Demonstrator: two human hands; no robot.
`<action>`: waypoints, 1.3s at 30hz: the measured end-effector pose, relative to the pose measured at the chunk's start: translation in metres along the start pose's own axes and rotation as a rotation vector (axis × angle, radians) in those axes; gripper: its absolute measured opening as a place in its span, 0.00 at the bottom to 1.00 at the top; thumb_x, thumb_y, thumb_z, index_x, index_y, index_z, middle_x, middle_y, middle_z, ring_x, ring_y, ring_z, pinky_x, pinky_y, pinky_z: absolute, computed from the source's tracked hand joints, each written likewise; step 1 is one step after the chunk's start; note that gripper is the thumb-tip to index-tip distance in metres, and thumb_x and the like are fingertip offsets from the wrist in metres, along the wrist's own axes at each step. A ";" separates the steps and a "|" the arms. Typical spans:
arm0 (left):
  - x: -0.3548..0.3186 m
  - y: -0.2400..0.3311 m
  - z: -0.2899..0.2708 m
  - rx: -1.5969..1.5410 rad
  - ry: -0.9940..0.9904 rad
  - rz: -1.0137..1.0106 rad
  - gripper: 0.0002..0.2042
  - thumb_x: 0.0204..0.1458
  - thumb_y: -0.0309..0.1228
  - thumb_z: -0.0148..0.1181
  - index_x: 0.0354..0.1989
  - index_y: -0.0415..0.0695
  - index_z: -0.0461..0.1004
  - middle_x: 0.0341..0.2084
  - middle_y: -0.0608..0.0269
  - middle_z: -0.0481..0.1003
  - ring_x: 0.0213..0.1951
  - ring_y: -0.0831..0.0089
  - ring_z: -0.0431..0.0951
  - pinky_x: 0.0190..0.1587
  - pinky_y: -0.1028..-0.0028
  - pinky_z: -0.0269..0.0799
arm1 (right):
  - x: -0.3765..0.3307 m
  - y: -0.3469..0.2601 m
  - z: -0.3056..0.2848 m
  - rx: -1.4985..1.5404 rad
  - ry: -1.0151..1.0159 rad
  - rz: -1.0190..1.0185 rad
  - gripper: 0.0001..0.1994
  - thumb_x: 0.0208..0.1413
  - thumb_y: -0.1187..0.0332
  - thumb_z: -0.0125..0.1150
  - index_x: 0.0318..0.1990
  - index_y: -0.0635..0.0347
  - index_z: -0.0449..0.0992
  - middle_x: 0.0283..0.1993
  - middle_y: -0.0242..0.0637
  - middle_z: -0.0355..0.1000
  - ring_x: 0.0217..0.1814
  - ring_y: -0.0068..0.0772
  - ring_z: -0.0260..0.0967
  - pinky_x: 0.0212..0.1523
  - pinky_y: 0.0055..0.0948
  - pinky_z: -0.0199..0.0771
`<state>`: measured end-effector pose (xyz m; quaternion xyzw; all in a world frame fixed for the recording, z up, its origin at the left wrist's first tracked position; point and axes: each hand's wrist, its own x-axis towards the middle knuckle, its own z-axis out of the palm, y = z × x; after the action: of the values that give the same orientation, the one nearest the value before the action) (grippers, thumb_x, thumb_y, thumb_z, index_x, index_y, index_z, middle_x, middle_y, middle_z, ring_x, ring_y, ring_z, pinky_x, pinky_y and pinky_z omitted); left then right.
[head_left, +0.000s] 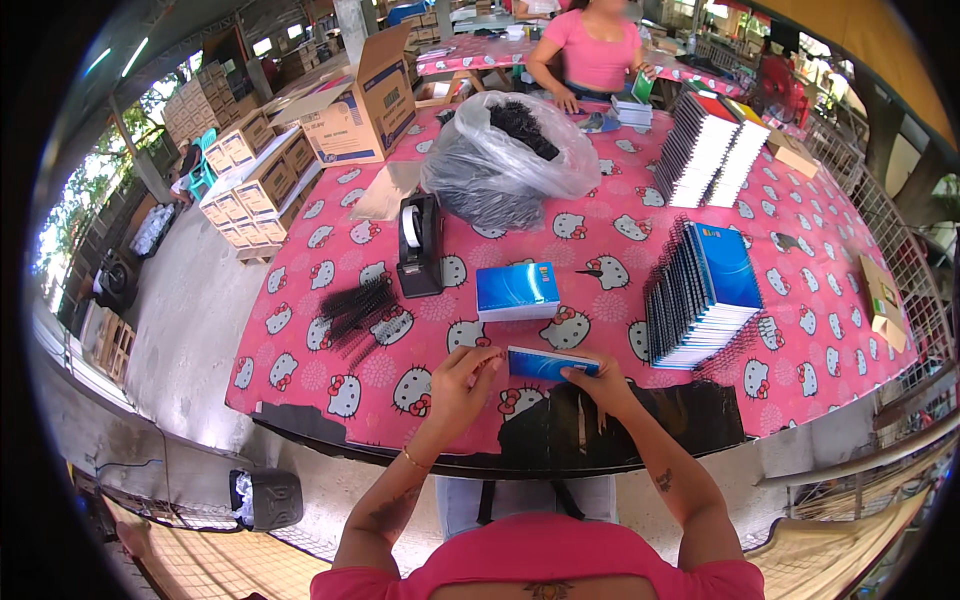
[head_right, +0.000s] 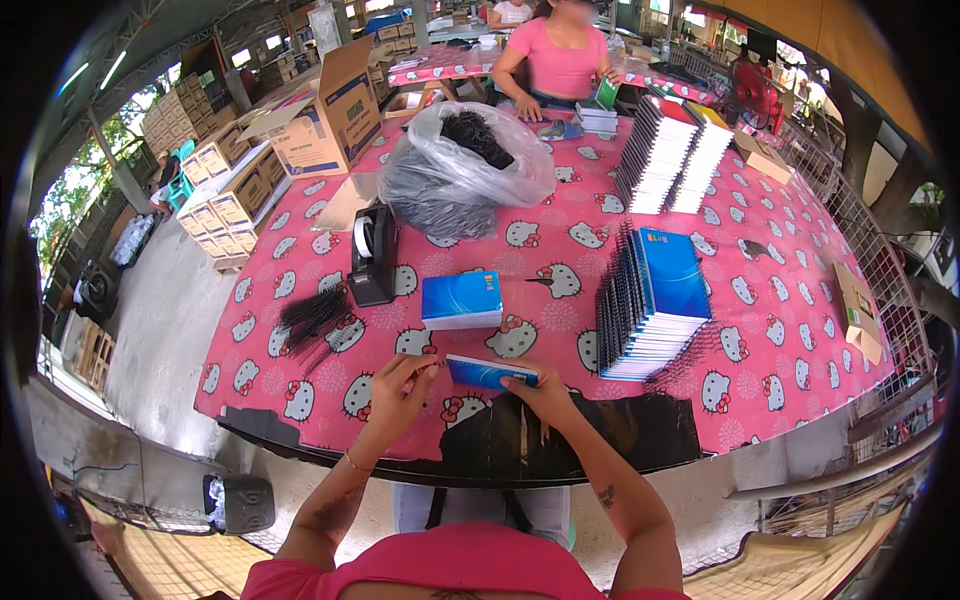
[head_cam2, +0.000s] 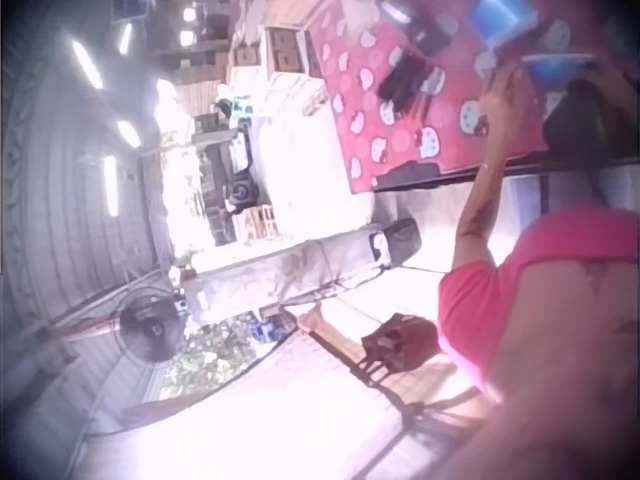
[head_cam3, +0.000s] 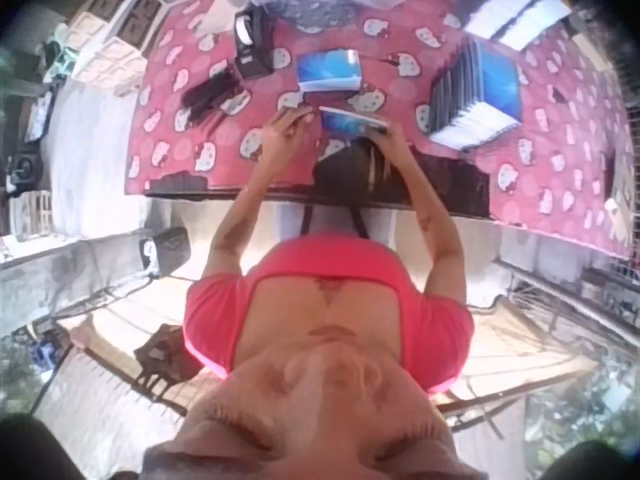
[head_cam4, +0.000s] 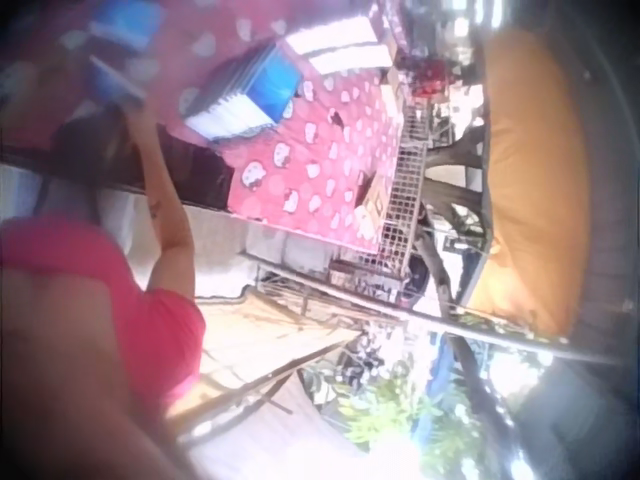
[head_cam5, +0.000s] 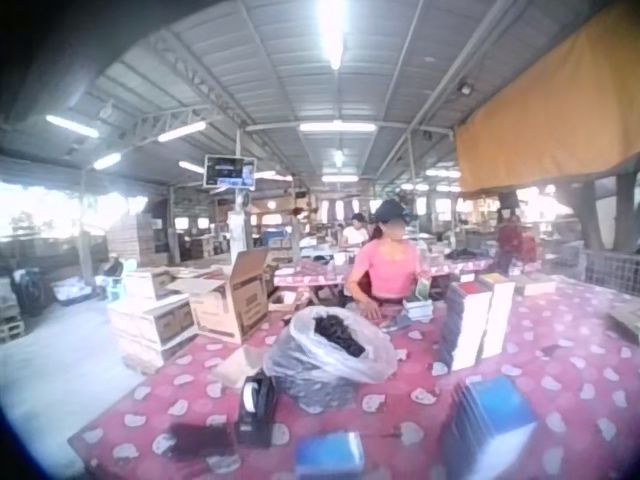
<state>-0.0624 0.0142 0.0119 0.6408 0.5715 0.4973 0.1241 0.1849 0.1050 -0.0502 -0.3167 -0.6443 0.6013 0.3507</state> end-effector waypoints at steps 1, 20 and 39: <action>-0.002 -0.004 0.003 -0.010 0.030 0.028 0.07 0.55 0.24 0.65 0.42 0.41 0.81 0.30 0.58 0.78 0.27 0.69 0.77 0.30 0.73 0.71 | -0.001 -0.001 0.002 0.014 -0.002 0.008 0.17 0.61 0.72 0.63 0.57 0.65 0.77 0.50 0.33 0.79 0.52 0.21 0.72 0.57 0.25 0.70; 0.021 -0.013 0.001 0.089 -0.070 0.244 0.10 0.53 0.23 0.66 0.44 0.39 0.78 0.32 0.56 0.77 0.30 0.61 0.79 0.32 0.68 0.74 | -0.002 0.008 -0.004 -0.061 0.019 -0.019 0.16 0.60 0.72 0.63 0.55 0.63 0.78 0.49 0.33 0.79 0.51 0.23 0.72 0.55 0.26 0.69; 0.011 -0.009 0.018 0.610 -0.160 0.392 0.21 0.59 0.42 0.59 0.56 0.43 0.71 0.52 0.57 0.73 0.52 0.57 0.74 0.60 0.46 0.58 | -0.020 0.004 0.022 -0.028 0.144 0.034 0.15 0.61 0.70 0.64 0.53 0.64 0.79 0.44 0.32 0.78 0.47 0.21 0.72 0.51 0.26 0.72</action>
<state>-0.0560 0.0339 0.0022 0.7826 0.5482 0.2667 -0.1259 0.1775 0.0759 -0.0562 -0.3751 -0.6202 0.5738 0.3814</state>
